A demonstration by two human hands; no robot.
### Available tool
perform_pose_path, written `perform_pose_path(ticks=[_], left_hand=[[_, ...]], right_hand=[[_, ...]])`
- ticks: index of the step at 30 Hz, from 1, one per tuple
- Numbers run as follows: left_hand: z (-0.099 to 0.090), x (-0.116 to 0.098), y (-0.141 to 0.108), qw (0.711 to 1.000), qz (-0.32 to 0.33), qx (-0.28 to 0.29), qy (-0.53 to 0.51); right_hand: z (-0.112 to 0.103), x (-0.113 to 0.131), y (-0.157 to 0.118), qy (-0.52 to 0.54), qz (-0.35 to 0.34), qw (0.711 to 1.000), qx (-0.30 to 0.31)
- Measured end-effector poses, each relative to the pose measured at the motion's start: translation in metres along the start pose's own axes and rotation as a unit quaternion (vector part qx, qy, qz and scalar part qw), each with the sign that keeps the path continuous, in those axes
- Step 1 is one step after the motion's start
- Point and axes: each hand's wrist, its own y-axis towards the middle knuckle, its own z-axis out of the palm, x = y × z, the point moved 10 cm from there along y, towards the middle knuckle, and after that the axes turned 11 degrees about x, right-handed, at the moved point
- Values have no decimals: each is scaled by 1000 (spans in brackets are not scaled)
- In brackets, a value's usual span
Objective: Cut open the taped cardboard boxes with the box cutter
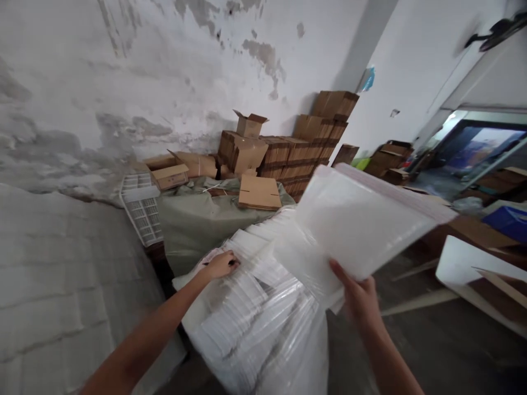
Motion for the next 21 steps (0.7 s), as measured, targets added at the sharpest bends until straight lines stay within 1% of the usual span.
perform_pose_path(ticks=[2,4,6,8,9,10,11,12,13,14,15,16,18,19,20,21], left_hand=[[3,3,-13,1000,2,-8,-26],[7,2,-25,999,0,-20,-50],[11,0,-35,997,-5,-33,-69],[15,0,-41,996,-16,-38,-79],[17,1,-43,996,-22,-36,-81],[19,2,-44,996,-27,-31,-80],[20,4,-44,996,-32,-24,-78],[22,6,-44,997,-35,-14,-74],[24,8,-43,997,-38,-3,-69],[26,10,-41,997,-41,8,-63],[28,10,-40,997,-43,18,-57],[30,11,-38,997,-46,27,-51],[35,9,-36,997,-54,39,-41],[38,7,-35,997,-62,42,-37],[40,6,-34,996,-71,45,-34],[43,4,-34,995,-79,48,-33]], right_hand=[[57,2,11,13,-18,998,58],[117,4,16,-5,-39,991,126],[172,5,17,-61,-62,978,191],[216,3,15,-129,-83,957,247],[231,0,14,-156,-87,947,266],[242,-4,14,-174,-86,940,279],[248,-9,15,-179,-81,939,283],[251,-14,18,-165,-67,944,279],[252,-21,21,-128,-41,953,272],[254,-32,25,-70,0,961,267],[260,-45,26,3,52,961,270],[271,-59,24,77,112,948,287],[304,-85,12,182,219,893,347],[320,-96,4,204,258,866,378],[331,-108,-2,212,287,846,396],[338,-120,-5,210,310,835,402]])
